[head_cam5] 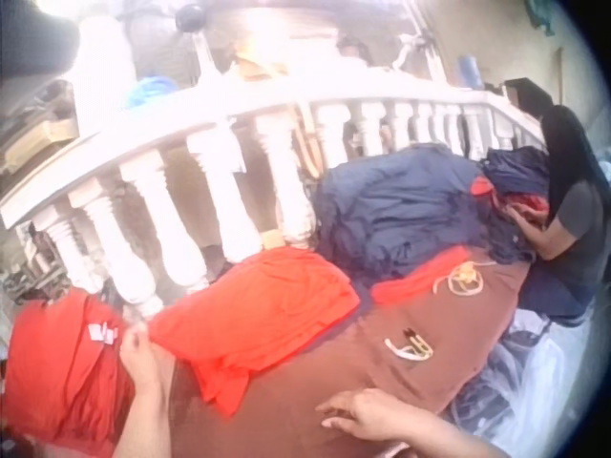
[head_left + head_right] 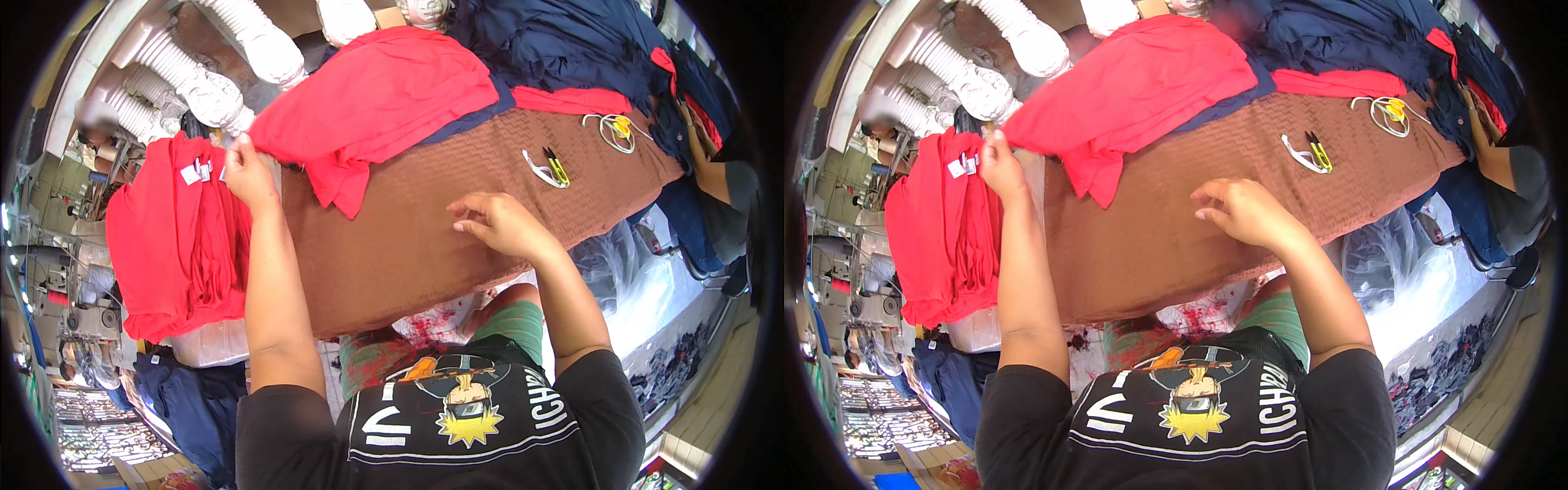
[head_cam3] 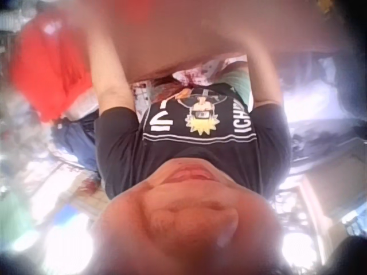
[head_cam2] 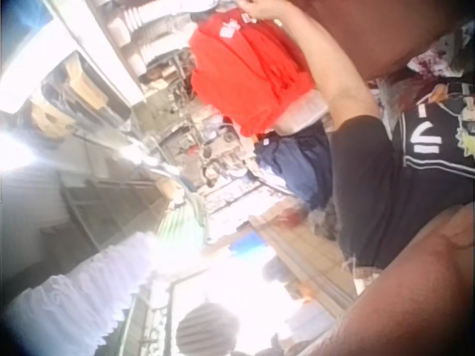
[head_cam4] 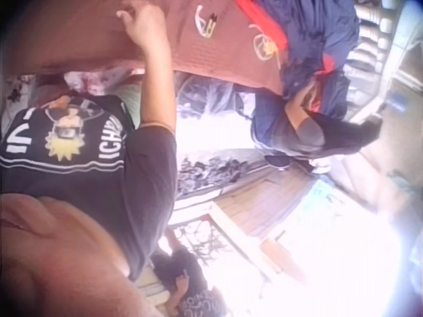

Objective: The person uses small shears to trim excess threads from red t-shirts, turning them over and inspecting different sections of the garment before placing them in a pile.

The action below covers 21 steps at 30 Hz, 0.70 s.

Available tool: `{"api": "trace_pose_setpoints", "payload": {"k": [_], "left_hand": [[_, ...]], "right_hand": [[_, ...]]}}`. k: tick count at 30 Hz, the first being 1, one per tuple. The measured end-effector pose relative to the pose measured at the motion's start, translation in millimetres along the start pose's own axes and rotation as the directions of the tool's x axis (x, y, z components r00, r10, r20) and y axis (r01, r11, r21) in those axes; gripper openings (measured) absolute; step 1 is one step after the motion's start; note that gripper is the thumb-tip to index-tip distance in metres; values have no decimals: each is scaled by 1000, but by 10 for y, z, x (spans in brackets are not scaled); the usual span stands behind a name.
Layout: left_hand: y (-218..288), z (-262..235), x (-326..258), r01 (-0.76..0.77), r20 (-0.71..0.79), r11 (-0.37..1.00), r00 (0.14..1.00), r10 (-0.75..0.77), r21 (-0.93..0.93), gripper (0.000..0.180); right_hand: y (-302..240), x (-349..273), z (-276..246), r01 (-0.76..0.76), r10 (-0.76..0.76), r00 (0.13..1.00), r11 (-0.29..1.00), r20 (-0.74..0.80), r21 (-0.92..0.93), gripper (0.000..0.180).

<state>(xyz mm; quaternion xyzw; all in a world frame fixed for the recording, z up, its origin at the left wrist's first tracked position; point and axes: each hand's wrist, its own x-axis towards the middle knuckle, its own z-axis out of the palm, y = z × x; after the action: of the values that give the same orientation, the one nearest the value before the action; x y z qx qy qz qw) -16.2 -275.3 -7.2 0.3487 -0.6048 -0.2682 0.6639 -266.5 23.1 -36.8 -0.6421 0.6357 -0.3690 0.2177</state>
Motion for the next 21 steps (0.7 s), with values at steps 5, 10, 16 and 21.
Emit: {"api": "trace_pose_setpoints", "payload": {"k": [5,10,16,21], "left_hand": [[1236,-27,-929,-400,295,917,875,384,-7,15],[1232,-192,-2152,-307,681,934,646,345,-183,6],[1033,-241,-2731,-284,826,956,520,219,-74,10],[914,-223,-2736,-286,810,957,549,207,-50,16]], "right_hand": [[-350,-18,62,71,30,946,953,-324,294,21],[-402,-85,234,62,137,890,908,-434,414,23],[-457,-159,656,133,-209,937,954,-279,-268,47],[-257,27,714,-280,194,954,846,-228,-453,33]]}}
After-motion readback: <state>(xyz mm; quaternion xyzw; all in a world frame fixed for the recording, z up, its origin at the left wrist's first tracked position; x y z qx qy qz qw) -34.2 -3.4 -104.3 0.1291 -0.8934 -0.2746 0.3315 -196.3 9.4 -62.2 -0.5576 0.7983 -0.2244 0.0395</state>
